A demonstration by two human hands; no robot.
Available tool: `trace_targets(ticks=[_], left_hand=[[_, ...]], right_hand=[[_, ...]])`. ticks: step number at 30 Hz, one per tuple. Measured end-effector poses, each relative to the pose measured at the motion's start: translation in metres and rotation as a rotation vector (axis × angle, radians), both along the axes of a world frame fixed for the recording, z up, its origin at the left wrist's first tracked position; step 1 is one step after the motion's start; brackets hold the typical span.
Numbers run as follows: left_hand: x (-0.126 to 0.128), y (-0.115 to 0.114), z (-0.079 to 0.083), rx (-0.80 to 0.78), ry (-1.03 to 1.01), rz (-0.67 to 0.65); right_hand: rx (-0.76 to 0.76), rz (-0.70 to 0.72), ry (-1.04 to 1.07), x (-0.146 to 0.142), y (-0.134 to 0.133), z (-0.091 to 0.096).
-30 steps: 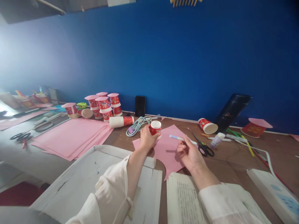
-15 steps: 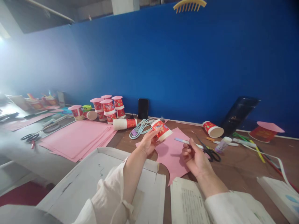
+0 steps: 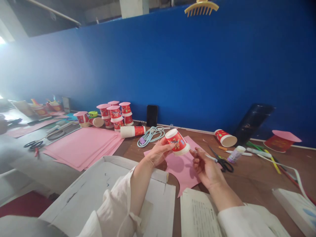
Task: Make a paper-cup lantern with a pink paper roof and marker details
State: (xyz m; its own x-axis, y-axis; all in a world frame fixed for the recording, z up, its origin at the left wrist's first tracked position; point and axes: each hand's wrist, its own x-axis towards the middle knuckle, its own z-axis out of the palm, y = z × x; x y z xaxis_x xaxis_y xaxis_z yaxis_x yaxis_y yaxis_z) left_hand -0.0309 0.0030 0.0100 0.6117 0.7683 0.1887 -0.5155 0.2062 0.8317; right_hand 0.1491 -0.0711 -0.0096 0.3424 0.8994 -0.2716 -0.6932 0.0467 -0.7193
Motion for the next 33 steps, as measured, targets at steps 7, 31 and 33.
trace_targets(ticks=[7, 31, 33], left_hand=[[-0.001, -0.002, -0.001, 0.073, 0.036, -0.123], [0.013, -0.033, 0.002, -0.225, 0.161, -0.258], [0.013, -0.035, 0.002, -0.267, 0.118, -0.286]], right_hand=[[0.057, 0.083, 0.021, -0.005, -0.001, 0.001], [0.116, 0.161, 0.195, -0.006, -0.003, 0.010], [0.131, 0.190, 0.138, -0.009, -0.006, 0.012]])
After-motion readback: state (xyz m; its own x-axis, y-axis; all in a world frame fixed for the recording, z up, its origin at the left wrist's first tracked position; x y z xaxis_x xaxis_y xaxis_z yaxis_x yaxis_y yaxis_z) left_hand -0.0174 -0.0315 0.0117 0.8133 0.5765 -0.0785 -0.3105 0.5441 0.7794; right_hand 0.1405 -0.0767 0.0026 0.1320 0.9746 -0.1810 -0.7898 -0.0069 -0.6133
